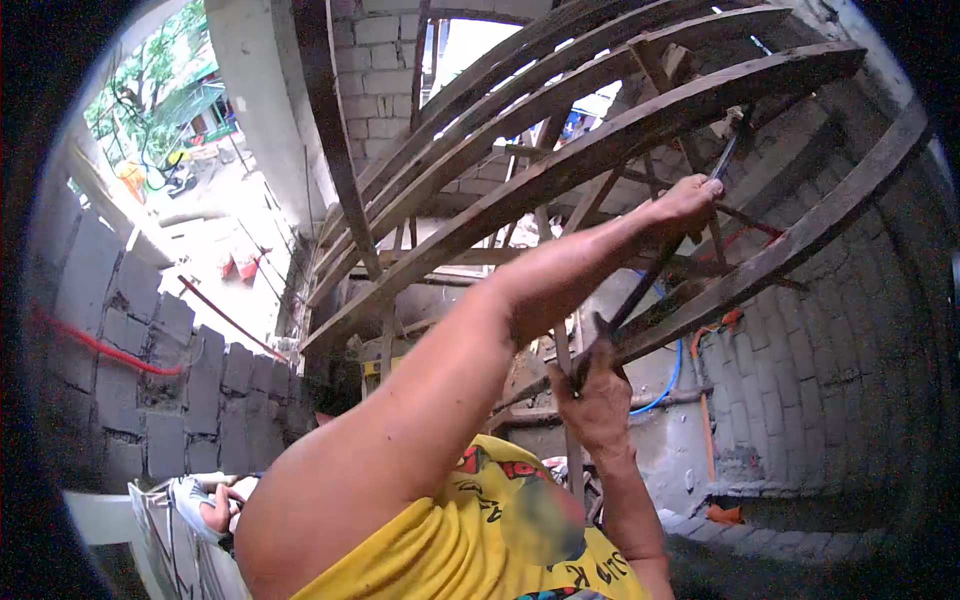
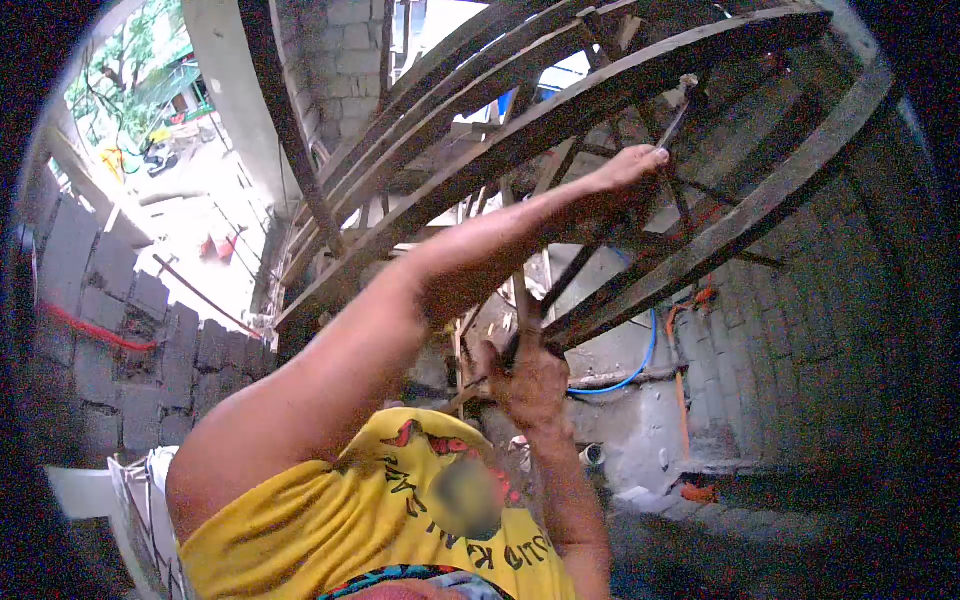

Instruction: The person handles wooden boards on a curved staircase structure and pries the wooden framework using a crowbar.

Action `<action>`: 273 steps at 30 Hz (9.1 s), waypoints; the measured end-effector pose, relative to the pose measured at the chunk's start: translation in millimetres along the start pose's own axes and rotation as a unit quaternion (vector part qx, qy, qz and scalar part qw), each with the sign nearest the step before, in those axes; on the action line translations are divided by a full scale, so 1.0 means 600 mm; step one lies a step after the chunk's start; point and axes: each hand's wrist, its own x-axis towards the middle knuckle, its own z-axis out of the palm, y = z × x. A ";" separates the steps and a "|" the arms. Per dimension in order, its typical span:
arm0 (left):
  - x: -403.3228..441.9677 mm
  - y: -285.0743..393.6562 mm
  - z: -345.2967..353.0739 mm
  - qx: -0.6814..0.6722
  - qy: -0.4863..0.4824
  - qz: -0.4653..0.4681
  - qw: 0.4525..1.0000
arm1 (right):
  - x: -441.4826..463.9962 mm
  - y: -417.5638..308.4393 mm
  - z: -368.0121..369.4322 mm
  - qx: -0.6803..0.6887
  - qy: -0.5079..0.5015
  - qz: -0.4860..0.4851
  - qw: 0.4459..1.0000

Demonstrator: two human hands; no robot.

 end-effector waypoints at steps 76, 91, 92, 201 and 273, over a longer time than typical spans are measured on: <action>-0.979 -0.217 -0.051 0.358 -0.025 -0.438 0.824 | -0.016 0.162 0.467 0.151 -0.324 -0.074 0.931; -0.961 -0.166 -0.008 0.416 0.003 -0.360 0.835 | -0.030 0.175 0.483 0.132 -0.366 -0.035 0.920; -0.956 -0.165 -0.011 0.414 0.005 -0.358 0.836 | -0.030 0.166 0.478 0.130 -0.368 -0.036 0.920; -1.015 -0.510 -0.671 0.297 0.492 -0.233 0.784 | -0.044 0.458 0.671 0.118 -0.374 -0.053 0.918; -0.843 -0.364 -0.649 0.428 0.681 0.324 0.498 | 0.233 -0.270 0.524 0.102 -0.050 -0.473 0.874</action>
